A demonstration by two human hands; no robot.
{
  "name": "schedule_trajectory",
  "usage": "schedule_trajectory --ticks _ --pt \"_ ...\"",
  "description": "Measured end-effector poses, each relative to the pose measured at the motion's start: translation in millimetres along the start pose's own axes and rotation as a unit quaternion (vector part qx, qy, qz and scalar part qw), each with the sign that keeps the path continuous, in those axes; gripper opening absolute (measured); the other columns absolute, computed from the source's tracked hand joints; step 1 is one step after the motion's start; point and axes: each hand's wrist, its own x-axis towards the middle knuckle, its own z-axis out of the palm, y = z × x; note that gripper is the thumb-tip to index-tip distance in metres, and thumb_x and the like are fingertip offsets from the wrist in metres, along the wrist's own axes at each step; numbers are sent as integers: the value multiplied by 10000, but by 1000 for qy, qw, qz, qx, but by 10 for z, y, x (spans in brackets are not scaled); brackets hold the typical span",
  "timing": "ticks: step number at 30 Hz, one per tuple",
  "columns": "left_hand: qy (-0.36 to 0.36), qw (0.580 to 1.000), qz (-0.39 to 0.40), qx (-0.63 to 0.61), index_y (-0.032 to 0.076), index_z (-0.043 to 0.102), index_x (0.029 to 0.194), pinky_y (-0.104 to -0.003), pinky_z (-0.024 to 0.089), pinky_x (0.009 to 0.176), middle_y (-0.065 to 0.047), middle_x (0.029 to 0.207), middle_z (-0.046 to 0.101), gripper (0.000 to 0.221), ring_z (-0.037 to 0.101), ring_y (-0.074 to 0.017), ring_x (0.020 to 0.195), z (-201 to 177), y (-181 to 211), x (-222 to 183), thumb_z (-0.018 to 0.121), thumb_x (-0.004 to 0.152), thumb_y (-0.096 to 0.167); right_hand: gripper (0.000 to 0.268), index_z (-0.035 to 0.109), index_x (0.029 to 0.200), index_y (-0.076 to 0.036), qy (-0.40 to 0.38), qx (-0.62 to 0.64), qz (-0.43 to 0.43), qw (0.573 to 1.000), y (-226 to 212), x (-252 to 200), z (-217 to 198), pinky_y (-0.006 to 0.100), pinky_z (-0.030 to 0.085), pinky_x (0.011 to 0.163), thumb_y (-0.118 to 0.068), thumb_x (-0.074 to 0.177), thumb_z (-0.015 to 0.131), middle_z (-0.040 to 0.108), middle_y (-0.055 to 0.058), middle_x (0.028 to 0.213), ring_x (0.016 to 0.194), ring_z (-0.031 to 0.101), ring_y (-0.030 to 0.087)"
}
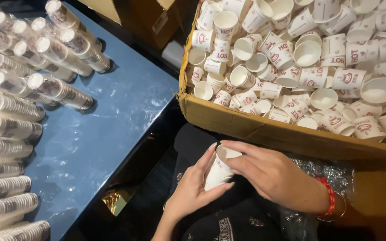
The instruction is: Packing and sorting small paper cups into stacks and plastic sleeves.
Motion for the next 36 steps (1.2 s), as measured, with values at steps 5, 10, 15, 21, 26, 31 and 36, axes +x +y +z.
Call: schedule_trajectory --ticks 5,10,15,21,26,31,36 --pt "-57 858 -32 -509 73 308 1603 -406 522 874 -280 1432 533 680 630 -401 1118 -44 249 227 665 1027 135 418 490 1355 -4 5 179 80 981 165 -105 48 399 574 974 -18 948 581 560 225 1432 1246 666 348" --pt "-8 346 -298 -889 34 397 1455 -307 524 560 -188 1257 584 492 627 -251 845 143 -492 197 553 1078 309 500 287 1515 -28 108 159 181 965 418 -26 -287 442 488 1070 -45 1038 436 375 257 1554 1355 542 368" --pt "66 454 -301 -836 40 375 1431 -286 523 536 -173 1220 597 468 645 -236 834 176 -686 127 529 1084 314 437 572 1447 6 40 -373 277 884 766 -199 -720 427 569 758 -73 1017 594 560 314 1250 929 658 359" --pt "72 970 -95 -211 79 268 1588 -361 589 800 -207 1266 596 781 661 -276 944 143 -55 115 705 947 171 187 664 1269 7 137 -291 280 905 1084 -348 -530 404 534 817 -41 1109 580 682 172 1014 826 650 261" --pt "25 1000 14 2 23 240 1560 -382 557 979 -257 1351 638 834 724 -348 1141 152 15 236 752 916 160 326 630 1286 -5 89 -31 236 967 359 -101 -240 364 521 678 27 964 585 727 158 1058 764 674 288" --pt "-8 995 -91 -36 -43 165 1603 -362 562 986 -230 1304 693 984 744 -308 1150 125 -22 218 774 877 223 380 571 1242 14 11 48 104 993 144 -91 35 394 550 830 77 870 616 690 182 1064 969 703 334" --pt "15 992 -60 -110 2 133 1647 -367 483 1094 -235 1409 608 1018 655 -299 1287 8 -35 89 787 891 196 275 617 1155 -11 -61 76 102 990 177 -66 179 396 538 841 37 892 677 693 152 1043 988 687 327"
